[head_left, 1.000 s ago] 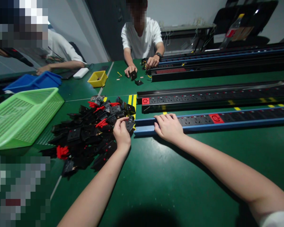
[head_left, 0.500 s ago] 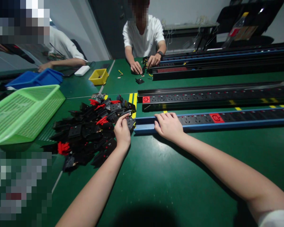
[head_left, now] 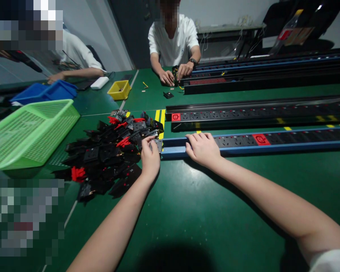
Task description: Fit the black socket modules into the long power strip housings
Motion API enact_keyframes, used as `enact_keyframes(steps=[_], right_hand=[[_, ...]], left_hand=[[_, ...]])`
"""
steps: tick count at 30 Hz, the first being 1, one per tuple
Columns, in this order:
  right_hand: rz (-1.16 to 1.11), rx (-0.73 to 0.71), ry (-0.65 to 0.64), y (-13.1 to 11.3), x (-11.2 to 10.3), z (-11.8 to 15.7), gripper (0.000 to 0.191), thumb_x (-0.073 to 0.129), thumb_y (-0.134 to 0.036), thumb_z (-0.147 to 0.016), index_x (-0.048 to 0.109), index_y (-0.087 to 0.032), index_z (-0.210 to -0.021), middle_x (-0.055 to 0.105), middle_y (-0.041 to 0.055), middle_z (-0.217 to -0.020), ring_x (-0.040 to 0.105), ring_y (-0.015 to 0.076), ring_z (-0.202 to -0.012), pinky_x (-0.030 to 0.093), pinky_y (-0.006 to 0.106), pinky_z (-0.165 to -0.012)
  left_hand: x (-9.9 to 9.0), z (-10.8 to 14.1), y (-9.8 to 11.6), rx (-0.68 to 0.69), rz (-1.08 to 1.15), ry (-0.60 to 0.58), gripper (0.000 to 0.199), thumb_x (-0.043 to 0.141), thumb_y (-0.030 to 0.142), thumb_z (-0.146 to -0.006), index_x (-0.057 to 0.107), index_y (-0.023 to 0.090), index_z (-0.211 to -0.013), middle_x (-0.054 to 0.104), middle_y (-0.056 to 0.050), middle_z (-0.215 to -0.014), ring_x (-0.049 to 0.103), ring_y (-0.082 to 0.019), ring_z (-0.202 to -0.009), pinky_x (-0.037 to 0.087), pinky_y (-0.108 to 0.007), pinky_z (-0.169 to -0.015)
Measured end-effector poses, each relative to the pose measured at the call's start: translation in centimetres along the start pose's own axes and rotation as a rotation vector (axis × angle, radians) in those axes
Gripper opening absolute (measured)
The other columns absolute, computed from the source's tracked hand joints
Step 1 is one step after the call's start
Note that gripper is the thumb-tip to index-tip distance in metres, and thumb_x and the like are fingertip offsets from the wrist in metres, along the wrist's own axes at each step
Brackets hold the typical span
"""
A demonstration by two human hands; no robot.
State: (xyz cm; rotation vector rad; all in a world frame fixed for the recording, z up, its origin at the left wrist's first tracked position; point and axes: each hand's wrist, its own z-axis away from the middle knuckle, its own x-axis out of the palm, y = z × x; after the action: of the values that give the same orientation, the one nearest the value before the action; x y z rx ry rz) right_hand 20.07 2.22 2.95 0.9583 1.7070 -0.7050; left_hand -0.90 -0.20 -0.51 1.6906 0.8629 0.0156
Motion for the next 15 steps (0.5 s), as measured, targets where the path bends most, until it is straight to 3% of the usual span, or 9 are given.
enact_keyframes(steps=[4,7,12,15], right_hand=[[-0.005,-0.003,-0.009,0.1,-0.2,0.0,0.044,0.031,-0.035,-0.100,0.059,-0.013,-0.126,0.069,0.0124,-0.113,0.057,0.0270,-0.101,0.029,0.040,-0.091],[0.001,-0.001,-0.012,0.0,-0.2,0.1,0.045,0.031,-0.036,-0.100,0.059,-0.013,-0.126,0.069,0.0128,-0.112,0.057,0.0274,-0.101,0.029,0.040,-0.091],[0.017,-0.006,-0.027,0.0,-0.4,-0.1,0.045,0.030,-0.036,-0.100,0.060,-0.013,-0.126,0.069,0.0139,-0.112,0.059,0.0280,-0.102,0.031,0.040,-0.090],[0.016,-0.090,-0.104,1.0,-0.9,-0.5,0.052,0.028,-0.042,-0.101,0.058,-0.009,-0.129,0.070,0.0162,-0.111,0.062,0.0281,-0.099,0.035,0.039,-0.085]], left_hand=[[0.1,0.2,-0.1,0.013,-0.012,-0.008,0.033,0.038,0.038,-0.099,0.055,0.020,-0.121,0.067,-0.010,-0.112,0.063,-0.021,-0.105,0.047,-0.034,-0.093],[0.2,0.1,-0.1,0.038,-0.001,-0.027,0.034,0.035,0.039,-0.099,0.058,0.021,-0.116,0.066,-0.010,-0.116,0.061,-0.021,-0.110,0.044,-0.035,-0.099],[0.4,-0.1,-0.2,-0.001,-0.009,-0.013,0.031,0.035,0.038,-0.099,0.059,0.020,-0.109,0.067,-0.009,-0.108,0.062,-0.021,-0.103,0.046,-0.035,-0.095],[0.4,-0.1,-0.2,-0.013,-0.015,-0.024,0.032,0.036,0.036,-0.099,0.058,0.020,-0.115,0.067,-0.010,-0.114,0.062,-0.022,-0.106,0.047,-0.036,-0.095]])
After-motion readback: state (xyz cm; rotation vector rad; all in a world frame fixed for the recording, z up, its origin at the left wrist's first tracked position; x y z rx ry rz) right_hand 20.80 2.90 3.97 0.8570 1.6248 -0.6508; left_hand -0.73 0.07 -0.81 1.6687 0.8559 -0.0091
